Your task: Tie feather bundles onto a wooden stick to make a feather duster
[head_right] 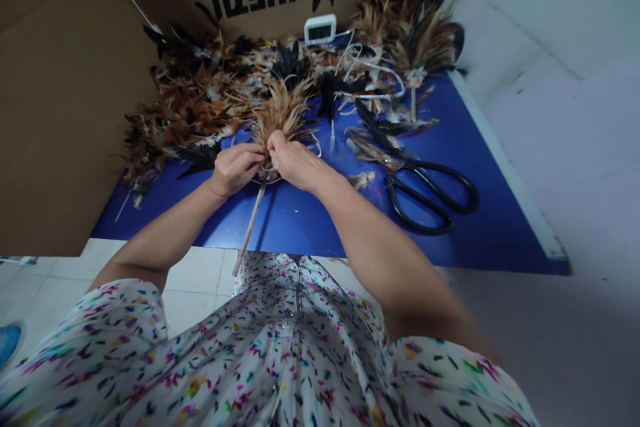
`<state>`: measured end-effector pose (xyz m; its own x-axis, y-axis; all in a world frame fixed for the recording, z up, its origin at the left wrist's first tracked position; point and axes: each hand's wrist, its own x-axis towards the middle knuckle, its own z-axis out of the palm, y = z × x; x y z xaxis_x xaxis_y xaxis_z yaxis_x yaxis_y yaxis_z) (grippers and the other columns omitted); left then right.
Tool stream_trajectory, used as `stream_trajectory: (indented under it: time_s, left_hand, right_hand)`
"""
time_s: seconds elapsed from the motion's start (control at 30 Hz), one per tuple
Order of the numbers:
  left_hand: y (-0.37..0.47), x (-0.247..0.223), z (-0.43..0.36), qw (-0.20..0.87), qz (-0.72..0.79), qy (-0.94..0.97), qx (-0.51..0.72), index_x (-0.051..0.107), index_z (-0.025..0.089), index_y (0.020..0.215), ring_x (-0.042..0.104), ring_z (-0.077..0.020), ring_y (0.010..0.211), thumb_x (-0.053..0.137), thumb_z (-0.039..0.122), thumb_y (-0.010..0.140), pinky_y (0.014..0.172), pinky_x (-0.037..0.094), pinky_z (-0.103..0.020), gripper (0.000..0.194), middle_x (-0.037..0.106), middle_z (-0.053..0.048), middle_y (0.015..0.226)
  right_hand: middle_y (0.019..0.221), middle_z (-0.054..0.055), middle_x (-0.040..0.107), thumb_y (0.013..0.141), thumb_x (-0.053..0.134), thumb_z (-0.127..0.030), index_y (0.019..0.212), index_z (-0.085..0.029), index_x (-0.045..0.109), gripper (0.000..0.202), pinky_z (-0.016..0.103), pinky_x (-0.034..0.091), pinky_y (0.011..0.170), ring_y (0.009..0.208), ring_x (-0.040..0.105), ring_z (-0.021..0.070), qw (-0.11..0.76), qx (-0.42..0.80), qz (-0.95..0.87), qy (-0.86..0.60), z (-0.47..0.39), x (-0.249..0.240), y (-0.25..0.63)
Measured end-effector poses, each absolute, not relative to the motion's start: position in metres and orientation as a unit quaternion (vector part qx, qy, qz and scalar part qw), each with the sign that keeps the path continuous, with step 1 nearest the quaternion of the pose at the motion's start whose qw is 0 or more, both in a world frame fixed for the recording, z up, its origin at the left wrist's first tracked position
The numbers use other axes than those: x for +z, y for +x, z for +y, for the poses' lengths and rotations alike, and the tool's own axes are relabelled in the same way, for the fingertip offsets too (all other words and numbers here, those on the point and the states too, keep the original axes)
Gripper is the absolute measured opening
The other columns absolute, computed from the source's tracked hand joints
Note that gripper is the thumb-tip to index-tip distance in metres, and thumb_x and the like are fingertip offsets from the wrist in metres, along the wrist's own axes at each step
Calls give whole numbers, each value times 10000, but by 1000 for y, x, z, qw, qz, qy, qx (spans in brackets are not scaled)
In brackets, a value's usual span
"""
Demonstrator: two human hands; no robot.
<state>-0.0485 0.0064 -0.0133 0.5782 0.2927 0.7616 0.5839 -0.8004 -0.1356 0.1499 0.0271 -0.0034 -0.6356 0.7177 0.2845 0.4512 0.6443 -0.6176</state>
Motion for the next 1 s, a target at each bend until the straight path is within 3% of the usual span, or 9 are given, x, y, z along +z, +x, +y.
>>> stream_trajectory:
  time_s: [0.17,0.47,0.7,1.0]
  left_hand:
    - [-47,-18,8,173,-308,-844,-403,629,158,791,707,-113,774,572,234,923,694,547,-227,163,741,-52,823]
    - [-44,-18,8,151,-321,-842,-407,633,158,781,707,-119,781,569,270,933,690,560,-238,199,741,-58,817]
    - [-44,-19,9,159,-295,-846,-414,630,161,810,703,-120,771,569,232,926,673,548,-238,150,737,-55,823]
    - [-44,-18,8,156,-291,-845,-421,607,164,815,694,-119,771,552,195,926,677,538,-239,128,727,-50,826]
  right_hand:
    - [800,49,590,943,366,-259,1096,-186,459,193,317,351,657,664,526,183,266,245,-866,-347,27,-7,149]
    - [697,-22,576,889,443,-233,1023,-198,459,139,293,405,696,661,545,147,288,353,-823,-338,26,-1,149]
    - [682,-20,573,888,434,-232,918,-216,435,35,290,410,668,627,559,142,299,348,-820,-342,26,-4,150]
    - [619,-62,571,867,428,-200,992,-225,411,129,279,426,654,589,575,134,353,364,-786,-353,29,-9,150]
